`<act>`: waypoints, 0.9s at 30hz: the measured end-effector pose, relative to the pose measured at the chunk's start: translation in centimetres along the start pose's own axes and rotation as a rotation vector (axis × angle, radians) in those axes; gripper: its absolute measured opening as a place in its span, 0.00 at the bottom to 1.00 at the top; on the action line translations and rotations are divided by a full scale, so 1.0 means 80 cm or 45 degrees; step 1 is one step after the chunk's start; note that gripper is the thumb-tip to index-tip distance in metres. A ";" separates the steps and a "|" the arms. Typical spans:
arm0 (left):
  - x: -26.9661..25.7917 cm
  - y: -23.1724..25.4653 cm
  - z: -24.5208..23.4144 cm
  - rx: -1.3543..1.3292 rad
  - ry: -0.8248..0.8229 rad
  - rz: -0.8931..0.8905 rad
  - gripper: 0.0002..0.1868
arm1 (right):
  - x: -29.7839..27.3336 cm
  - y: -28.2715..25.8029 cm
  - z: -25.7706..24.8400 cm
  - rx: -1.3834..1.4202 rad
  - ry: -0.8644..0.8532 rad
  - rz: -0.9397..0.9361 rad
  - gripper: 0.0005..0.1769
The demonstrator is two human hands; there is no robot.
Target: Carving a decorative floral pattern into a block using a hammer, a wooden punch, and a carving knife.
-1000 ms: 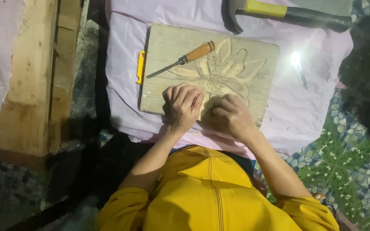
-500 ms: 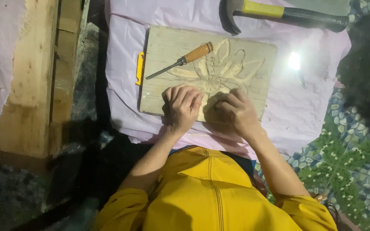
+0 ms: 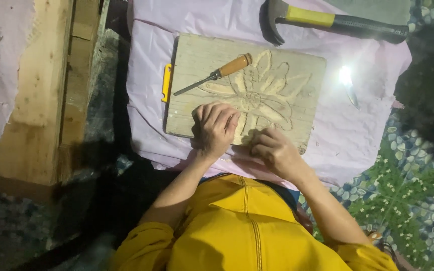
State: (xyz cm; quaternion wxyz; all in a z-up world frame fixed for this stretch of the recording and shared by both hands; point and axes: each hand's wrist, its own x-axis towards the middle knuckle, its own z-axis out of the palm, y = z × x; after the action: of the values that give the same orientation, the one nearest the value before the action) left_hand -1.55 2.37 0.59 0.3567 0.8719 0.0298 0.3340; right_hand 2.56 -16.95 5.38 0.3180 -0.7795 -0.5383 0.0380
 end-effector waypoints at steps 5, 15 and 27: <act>0.000 -0.001 0.002 0.004 -0.005 0.024 0.03 | 0.005 0.022 -0.009 -0.174 0.129 0.132 0.10; -0.002 -0.006 0.004 0.035 -0.015 0.038 0.03 | 0.040 0.015 -0.010 -0.115 0.139 0.004 0.11; -0.021 -0.017 0.014 0.116 -0.204 0.114 0.06 | -0.002 0.031 -0.003 -0.149 0.152 0.107 0.10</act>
State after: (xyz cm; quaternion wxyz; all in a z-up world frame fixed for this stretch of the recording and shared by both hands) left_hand -1.97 2.25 -1.83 0.3026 0.9116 -0.0226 0.2772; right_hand 4.60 -17.78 4.21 0.3016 -0.8195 -0.4866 -0.0265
